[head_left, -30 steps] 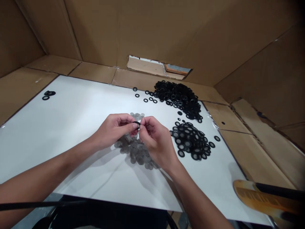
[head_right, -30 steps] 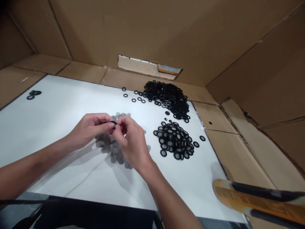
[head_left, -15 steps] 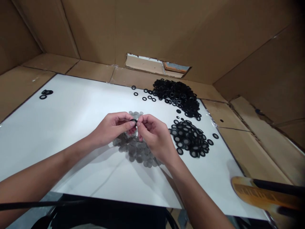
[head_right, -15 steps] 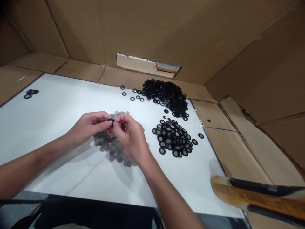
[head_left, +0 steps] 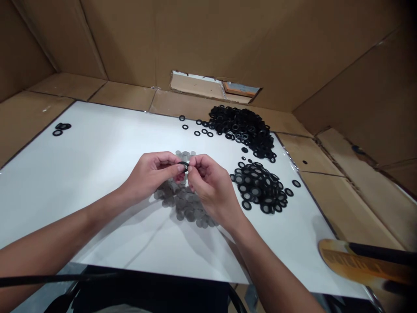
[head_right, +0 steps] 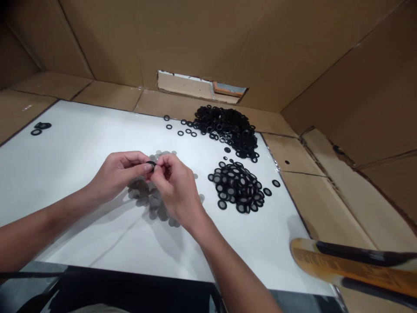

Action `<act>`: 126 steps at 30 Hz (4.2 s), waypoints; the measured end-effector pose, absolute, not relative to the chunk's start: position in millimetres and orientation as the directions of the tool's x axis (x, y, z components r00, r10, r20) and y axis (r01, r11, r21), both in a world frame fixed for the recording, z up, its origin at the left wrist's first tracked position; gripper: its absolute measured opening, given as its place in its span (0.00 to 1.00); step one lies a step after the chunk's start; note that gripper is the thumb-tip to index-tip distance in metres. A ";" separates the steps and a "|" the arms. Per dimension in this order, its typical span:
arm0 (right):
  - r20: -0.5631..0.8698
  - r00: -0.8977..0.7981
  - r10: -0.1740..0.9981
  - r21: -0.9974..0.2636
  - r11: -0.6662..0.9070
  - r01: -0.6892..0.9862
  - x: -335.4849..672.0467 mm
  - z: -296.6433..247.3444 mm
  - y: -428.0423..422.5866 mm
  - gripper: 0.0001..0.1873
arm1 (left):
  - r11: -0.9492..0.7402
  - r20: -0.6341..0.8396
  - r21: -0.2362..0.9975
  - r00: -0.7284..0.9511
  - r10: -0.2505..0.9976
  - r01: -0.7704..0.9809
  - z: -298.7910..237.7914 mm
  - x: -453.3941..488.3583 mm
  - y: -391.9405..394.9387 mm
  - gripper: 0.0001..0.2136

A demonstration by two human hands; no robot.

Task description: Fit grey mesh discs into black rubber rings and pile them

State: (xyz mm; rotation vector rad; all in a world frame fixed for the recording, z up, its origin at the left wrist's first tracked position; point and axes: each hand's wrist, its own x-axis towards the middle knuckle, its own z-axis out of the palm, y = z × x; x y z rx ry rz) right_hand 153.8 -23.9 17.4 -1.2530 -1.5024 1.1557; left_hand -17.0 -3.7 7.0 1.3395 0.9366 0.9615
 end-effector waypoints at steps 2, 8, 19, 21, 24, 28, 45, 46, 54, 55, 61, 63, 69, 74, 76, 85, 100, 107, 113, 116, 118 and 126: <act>0.056 -0.154 0.986 -0.969 0.091 0.228 154.8 18.1 -23.5 0.05 | 0.002 0.003 1.000 0.318 0.948 -0.015 6.9 -17.4 -3.4 0.08; 0.074 -0.154 0.985 -0.970 0.107 0.220 154.8 19.7 -24.7 0.07 | 0.008 0.000 1.000 0.255 0.967 -0.030 6.7 -15.4 -4.4 0.09; 0.126 -0.018 0.992 -0.949 0.126 0.288 147.3 14.7 -29.0 0.05 | -0.078 0.053 0.990 0.197 0.979 0.119 8.5 -13.6 -7.3 0.11; 0.124 -0.024 0.992 -0.946 0.126 0.298 148.1 15.4 -28.9 0.05 | -0.126 0.083 0.973 0.219 0.972 0.192 9.7 -14.0 -8.0 0.10; 0.129 -0.065 0.990 -0.934 0.143 0.328 149.9 15.2 -27.8 0.05 | -0.184 0.117 0.942 0.238 0.964 0.281 9.9 -14.9 -8.8 0.09; 0.160 -0.081 0.984 -0.893 0.179 0.414 149.7 14.0 -26.5 0.04 | -0.206 0.136 0.921 0.222 0.965 0.330 8.0 -13.4 -10.6 0.08; -0.003 -0.078 0.997 -0.996 0.004 0.093 152.9 25.8 -22.7 0.05 | -0.149 0.139 0.987 0.157 0.978 0.055 7.5 -7.5 -13.0 0.07; 0.003 -0.085 0.996 -0.996 0.010 0.087 153.8 26.4 -22.6 0.05 | -0.123 0.118 0.992 0.144 0.983 0.029 7.2 -7.1 -12.4 0.07; -0.049 -0.070 0.996 -0.996 -0.043 0.075 150.1 25.6 -23.1 0.08 | 0.006 0.010 0.995 0.166 0.986 -0.097 3.2 -4.3 -11.5 0.09; -0.052 -0.063 0.997 -0.996 -0.048 0.069 149.7 25.0 -22.9 0.08 | 0.016 0.002 0.995 0.175 0.984 -0.102 3.0 -3.7 -11.6 0.09; 0.016 -0.089 0.996 -0.997 0.023 0.079 152.3 22.9 -22.3 0.07 | 0.027 -0.012 0.996 0.160 0.987 -0.090 3.6 -4.6 -10.1 0.09; 0.043 -0.070 0.997 -0.994 0.049 0.099 152.3 23.1 -23.6 0.07 | 0.023 -0.010 0.997 0.157 0.987 -0.077 4.4 -6.0 -9.7 0.09; 0.101 -0.016 0.995 -0.982 0.103 0.158 146.9 20.9 -28.8 0.04 | 0.025 -0.019 0.999 0.165 0.986 -0.032 9.4 -5.6 -12.1 0.08; 0.068 0.003 0.998 -0.988 0.067 0.140 143.9 19.0 -28.2 0.06 | 0.026 -0.019 0.998 0.147 0.989 -0.048 10.8 -3.9 -14.5 0.08; 0.058 -0.020 0.998 -0.988 0.060 0.144 145.1 19.5 -26.9 0.06 | 0.036 -0.030 0.999 0.142 0.989 -0.036 10.4 -4.2 -14.2 0.08; 0.013 -0.042 0.999 -0.992 0.018 0.126 147.0 21.2 -26.7 0.06 | 0.004 -0.005 1.000 0.071 0.998 0.014 9.5 -3.6 -13.3 0.10; 0.006 -0.006 1.000 -0.982 0.007 0.191 146.6 17.6 -25.3 0.08 | -0.041 0.025 0.990 0.116 0.993 0.133 6.2 -3.7 -14.7 0.09; 0.052 -0.043 0.998 -0.933 0.063 0.356 147.3 13.9 -25.3 0.06 | -0.048 0.028 0.986 0.127 0.992 0.159 3.7 -4.1 -15.5 0.09; 0.063 0.004 0.998 -0.938 0.058 0.341 145.7 15.7 -24.7 0.04 | -0.102 0.091 0.990 0.112 0.990 0.101 4.2 -1.9 -19.0 0.09; 0.027 -0.004 1.000 -0.966 0.027 0.257 146.6 16.8 -22.8 0.05 | -0.112 0.103 0.990 0.096 0.990 0.091 6.7 -1.8 -19.8 0.08; 0.006 -0.051 0.999 -0.983 0.015 0.181 148.6 17.1 -21.0 0.05 | -0.089 0.082 0.992 0.088 0.993 0.085 8.4 -2.5 -19.2 0.08; 0.008 -0.134 0.991 -1.000 0.010 0.011 154.3 20.6 -17.8 0.07 | -0.054 0.047 0.995 0.081 0.996 0.084 11.1 -4.8 -14.6 0.10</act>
